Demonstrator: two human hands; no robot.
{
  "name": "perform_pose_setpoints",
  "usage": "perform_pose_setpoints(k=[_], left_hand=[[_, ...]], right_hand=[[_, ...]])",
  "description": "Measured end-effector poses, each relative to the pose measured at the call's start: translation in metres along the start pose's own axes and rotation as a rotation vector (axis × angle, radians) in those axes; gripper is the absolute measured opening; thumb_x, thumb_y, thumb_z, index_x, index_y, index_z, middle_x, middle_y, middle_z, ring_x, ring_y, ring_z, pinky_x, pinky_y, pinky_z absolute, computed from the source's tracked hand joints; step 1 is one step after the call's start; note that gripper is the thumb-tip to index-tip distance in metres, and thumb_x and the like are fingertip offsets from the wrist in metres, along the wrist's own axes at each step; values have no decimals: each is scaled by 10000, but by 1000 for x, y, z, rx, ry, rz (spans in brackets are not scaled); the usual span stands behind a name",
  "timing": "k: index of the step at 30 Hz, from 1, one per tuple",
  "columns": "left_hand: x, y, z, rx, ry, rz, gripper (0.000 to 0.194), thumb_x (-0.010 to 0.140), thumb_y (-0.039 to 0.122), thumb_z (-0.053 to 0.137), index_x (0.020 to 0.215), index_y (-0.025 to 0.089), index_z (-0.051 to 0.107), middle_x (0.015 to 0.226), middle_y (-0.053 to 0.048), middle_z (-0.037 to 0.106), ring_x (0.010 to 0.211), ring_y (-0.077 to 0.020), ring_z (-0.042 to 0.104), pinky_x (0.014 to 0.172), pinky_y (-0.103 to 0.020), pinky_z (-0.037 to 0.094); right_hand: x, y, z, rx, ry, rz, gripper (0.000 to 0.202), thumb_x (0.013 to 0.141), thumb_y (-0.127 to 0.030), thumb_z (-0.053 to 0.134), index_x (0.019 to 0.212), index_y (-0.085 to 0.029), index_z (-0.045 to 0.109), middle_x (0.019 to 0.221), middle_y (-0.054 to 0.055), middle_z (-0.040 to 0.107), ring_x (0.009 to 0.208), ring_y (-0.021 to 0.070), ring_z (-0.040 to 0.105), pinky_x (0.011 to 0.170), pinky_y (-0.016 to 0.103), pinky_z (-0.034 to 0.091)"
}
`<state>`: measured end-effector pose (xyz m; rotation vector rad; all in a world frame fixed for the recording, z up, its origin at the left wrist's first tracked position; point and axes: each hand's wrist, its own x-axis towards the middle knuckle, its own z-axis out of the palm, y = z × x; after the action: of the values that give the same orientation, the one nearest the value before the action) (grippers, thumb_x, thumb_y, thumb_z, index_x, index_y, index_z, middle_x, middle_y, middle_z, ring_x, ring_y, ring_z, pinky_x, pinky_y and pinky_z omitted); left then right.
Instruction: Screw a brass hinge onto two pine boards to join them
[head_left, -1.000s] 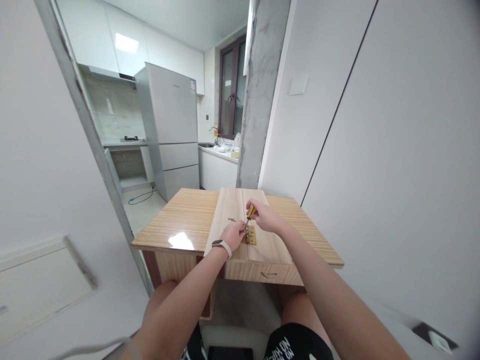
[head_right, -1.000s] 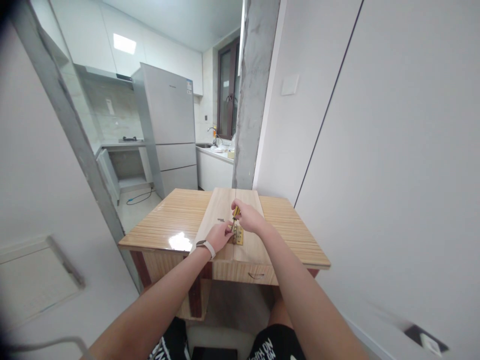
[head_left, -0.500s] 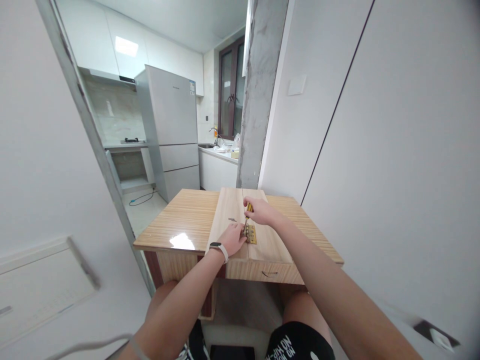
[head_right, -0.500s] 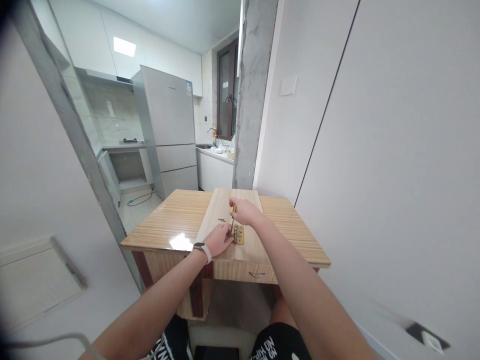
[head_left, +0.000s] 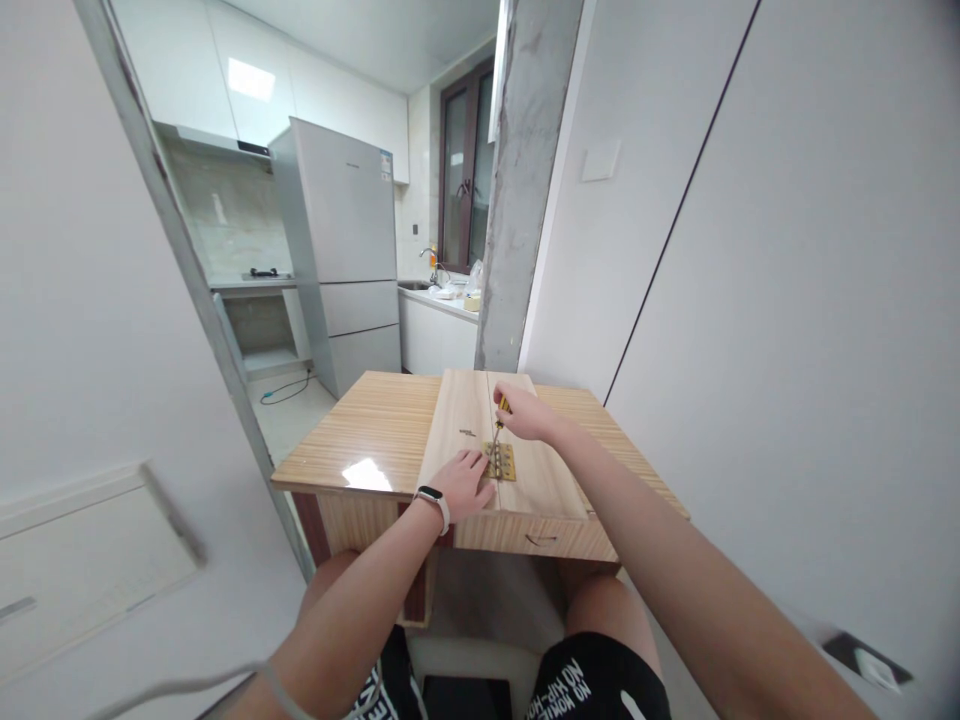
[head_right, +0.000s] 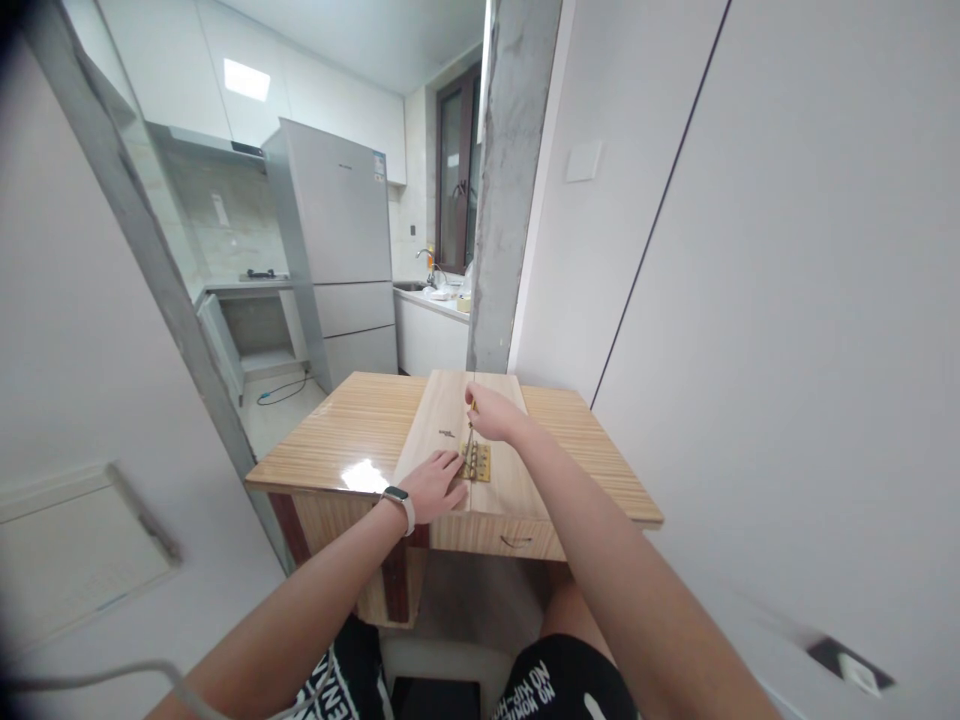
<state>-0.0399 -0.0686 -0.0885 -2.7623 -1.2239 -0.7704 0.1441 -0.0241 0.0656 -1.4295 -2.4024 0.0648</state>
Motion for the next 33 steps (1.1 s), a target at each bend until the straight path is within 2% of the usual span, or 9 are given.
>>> perform_pose_setpoints(k=[5,8,13,15,18,21,27,30,33], left_hand=[[-4,1,3,-9,39,-11,460,975,397,512,1346,130,570,1344,-155,599,1284,-299,499,1160,-461,392],[-4,2,4,-14,45,-30,478,963,402,525,1348,122,569,1359,-163,598,1300,-302,496,1164,-461,393],[-4,3,1,-17,42,-44,479,958,411,527,1336,123,580,1353,-160,606,1294,-298,504,1162,-457,397],[-4,4,0,-17,43,-45,474,959,414,525,1328,124,586,1350,-158,608,1290,-297,507,1163,-454,398],[-5,5,-1,-24,46,-49,467,953,413,534,1325,134,590,1345,-151,613,1287,-294,510,1158,-449,406],[-6,4,0,-28,51,-55,459,945,405,547,1318,144,596,1345,-145,614,1289,-293,510,1158,-444,407],[-8,2,1,-27,48,-49,471,942,403,547,1321,127,596,1336,-152,617,1290,-290,507,1156,-432,411],[-7,3,1,-27,46,-55,461,941,399,548,1318,138,598,1334,-147,621,1287,-291,509,1154,-441,413],[-7,4,0,-32,45,-58,450,937,394,554,1311,148,603,1332,-142,625,1281,-294,511,1151,-452,415]], right_hand=[[4,2,-2,-26,-25,8,153,911,-204,665,1049,-216,602,951,37,715,855,170,616,707,249,374],[6,-1,-1,-97,-3,12,193,919,-295,688,1078,-225,604,925,38,722,840,181,625,700,258,368],[9,-12,4,-204,-8,51,191,975,-400,611,1027,-216,619,982,89,731,908,222,645,739,284,393],[10,-15,6,-207,-9,32,181,982,-367,583,1044,-199,617,1033,114,723,927,229,644,762,292,409],[12,-17,4,-163,-28,-21,111,954,-209,545,1027,-174,620,1112,127,703,958,212,635,798,278,425],[14,-18,-2,-96,-79,-11,157,903,-108,535,1011,-174,628,1077,96,718,953,193,635,783,251,429],[14,-20,-12,-115,-88,17,113,928,-178,598,1027,-202,648,1056,70,745,953,193,651,772,251,422],[16,-20,-10,-176,-75,-4,101,935,-214,610,1025,-210,654,1050,71,751,942,198,660,765,260,420],[18,-20,-7,-260,-64,2,126,973,-316,592,1003,-217,664,1032,89,755,947,223,671,757,281,424]])
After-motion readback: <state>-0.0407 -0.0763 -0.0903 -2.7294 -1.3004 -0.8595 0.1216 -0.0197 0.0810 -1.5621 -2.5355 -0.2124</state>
